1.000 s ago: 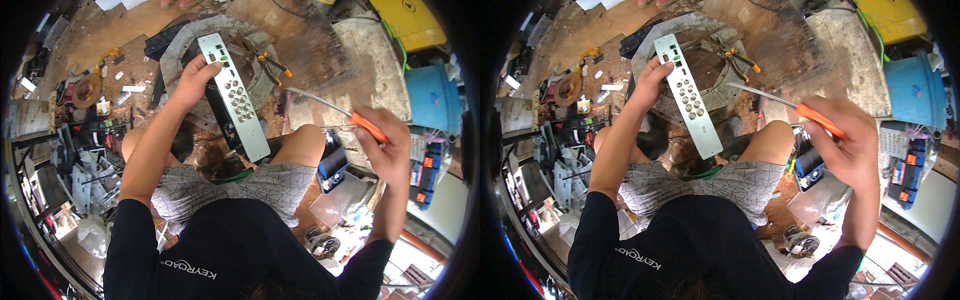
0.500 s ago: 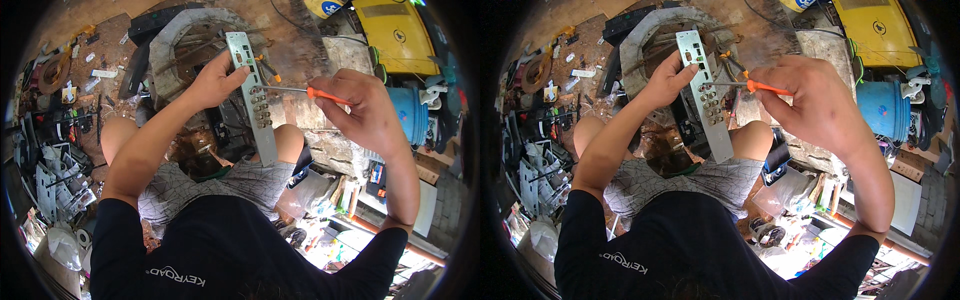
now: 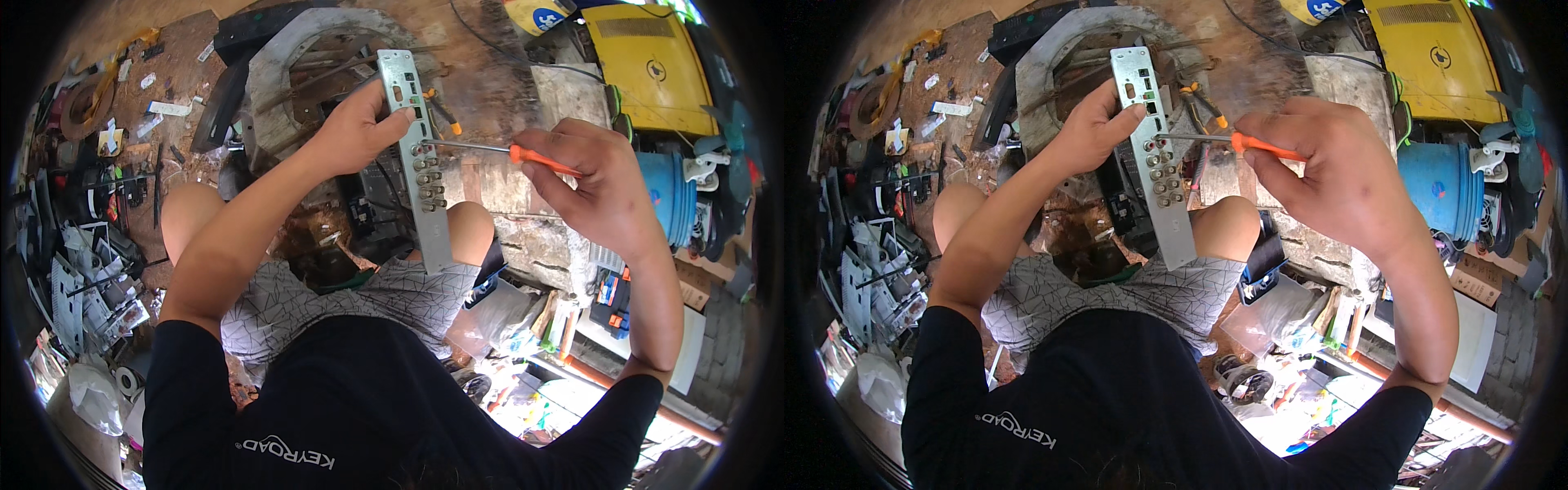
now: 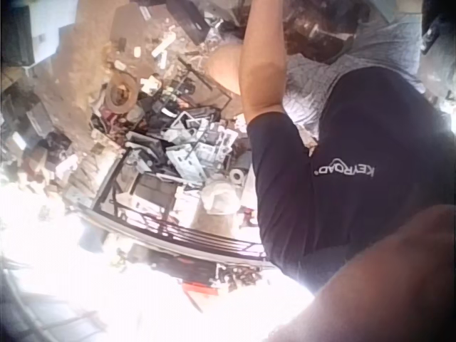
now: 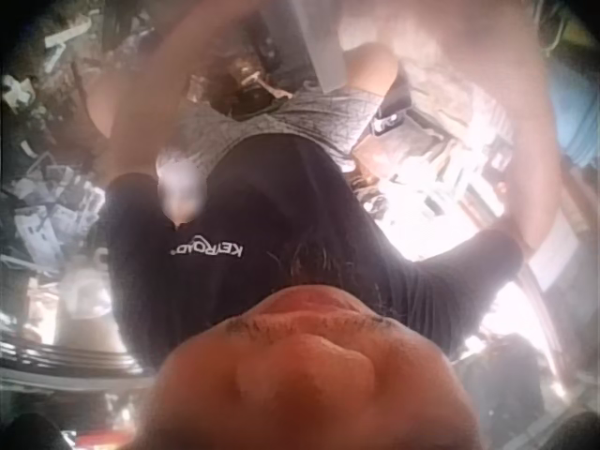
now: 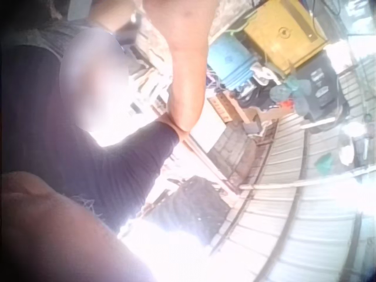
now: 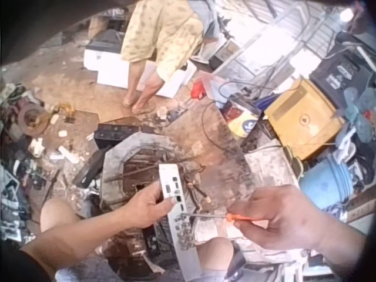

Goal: The person disassembles an electronic device by using a screwdriver to remove screws from the casing and then pulling the internal components and faceplates apart by hand.

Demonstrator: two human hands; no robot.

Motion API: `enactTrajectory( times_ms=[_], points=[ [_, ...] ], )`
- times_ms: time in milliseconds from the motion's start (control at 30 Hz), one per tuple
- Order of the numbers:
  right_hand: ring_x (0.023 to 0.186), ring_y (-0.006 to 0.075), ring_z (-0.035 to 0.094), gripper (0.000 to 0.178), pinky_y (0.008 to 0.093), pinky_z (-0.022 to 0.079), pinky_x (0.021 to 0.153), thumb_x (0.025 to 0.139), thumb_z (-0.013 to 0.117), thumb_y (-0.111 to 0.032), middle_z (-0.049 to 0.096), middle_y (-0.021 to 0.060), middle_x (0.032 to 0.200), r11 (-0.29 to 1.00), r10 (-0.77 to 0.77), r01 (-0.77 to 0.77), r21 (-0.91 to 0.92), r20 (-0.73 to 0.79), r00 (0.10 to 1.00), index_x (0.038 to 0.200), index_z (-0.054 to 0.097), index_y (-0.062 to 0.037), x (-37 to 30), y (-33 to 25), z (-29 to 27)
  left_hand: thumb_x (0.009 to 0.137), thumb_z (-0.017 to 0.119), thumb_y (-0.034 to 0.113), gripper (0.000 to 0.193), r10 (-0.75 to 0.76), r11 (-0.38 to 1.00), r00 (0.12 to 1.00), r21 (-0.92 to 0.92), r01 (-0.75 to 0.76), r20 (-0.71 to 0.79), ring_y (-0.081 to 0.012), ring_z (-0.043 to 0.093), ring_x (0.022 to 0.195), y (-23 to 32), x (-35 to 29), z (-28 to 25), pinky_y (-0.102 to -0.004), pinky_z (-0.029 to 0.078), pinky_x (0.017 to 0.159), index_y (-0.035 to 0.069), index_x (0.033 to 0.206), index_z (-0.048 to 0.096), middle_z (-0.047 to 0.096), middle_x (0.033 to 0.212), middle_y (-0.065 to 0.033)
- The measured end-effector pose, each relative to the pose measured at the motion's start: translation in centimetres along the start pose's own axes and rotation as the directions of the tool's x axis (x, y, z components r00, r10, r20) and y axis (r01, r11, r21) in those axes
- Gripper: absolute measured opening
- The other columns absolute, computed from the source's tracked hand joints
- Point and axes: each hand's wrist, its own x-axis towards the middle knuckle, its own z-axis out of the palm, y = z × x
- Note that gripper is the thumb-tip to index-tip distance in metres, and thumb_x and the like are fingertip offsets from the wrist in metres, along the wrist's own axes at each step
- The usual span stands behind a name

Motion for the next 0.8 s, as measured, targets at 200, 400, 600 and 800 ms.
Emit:
enactTrajectory(
  times_ms=[200, 400, 600, 800],
  points=[
    [0.065, 0.0319, 0.061, 0.024, 0.0395, 0.048, 0.060, 0.079, 0.071, -0.004, 0.063, 0.0133, 0.075, 0.998, 0.020, -0.018, 0.054, -0.036, 0.999, 0.102, 0.074, -0.0072, 0.14, -0.06, 0.29, 0.101, 0.059, 0.021, 0.033, -0.002, 0.998, 1.000, -0.069, 0.004, 0.031, -0.0107, 0.058, 0.100, -0.42, 0.02, -0.22, -0.0313, 0.049, 0.090, 0.002, 0.127, 0.054, 0.065, 0.111, -0.0041],
    [0.063, 0.0303, 0.061, 0.021, 0.0381, 0.047, 0.058, 0.080, 0.072, -0.005, 0.060, 0.0124, 0.072, 0.997, 0.066, -0.065, 0.035, -0.029, 0.997, 0.101, 0.074, -0.0069, 0.02, -0.60, 0.13, 0.100, 0.059, 0.021, 0.033, -0.014, 1.000, 1.000, 0.010, 0.013, 0.026, -0.0106, 0.059, 0.099, -0.29, 0.17, -0.21, -0.0311, 0.049, 0.089, 0.002, 0.127, 0.054, 0.065, 0.110, -0.0040],
    [0.062, 0.0298, 0.059, 0.019, 0.0383, 0.046, 0.056, 0.080, 0.073, -0.005, 0.059, 0.0121, 0.070, 0.999, 0.036, -0.035, 0.032, -0.041, 0.999, 0.098, 0.075, -0.0065, 0.02, -0.26, 0.62, 0.095, 0.060, 0.024, 0.030, 0.045, 0.997, 0.998, -0.053, -0.047, -0.041, -0.0124, 0.059, 0.085, -0.41, 0.13, 0.13, -0.0320, 0.049, 0.078, 0.002, 0.115, 0.058, 0.064, 0.095, -0.0053],
    [0.061, 0.0224, 0.056, 0.028, 0.0335, 0.042, 0.057, 0.079, 0.070, 0.002, 0.058, 0.0103, 0.071, 1.000, 0.019, -0.019, 0.009, 0.004, 1.000, 0.106, 0.072, -0.0018, -0.17, -0.13, 0.29, 0.095, 0.060, 0.025, 0.031, 0.068, 0.997, 0.997, -0.022, -0.068, -0.033, -0.0132, 0.060, 0.088, 0.02, 0.10, 0.12, -0.0326, 0.050, 0.080, 0.002, 0.115, 0.058, 0.065, 0.097, -0.0057]
  ],
)
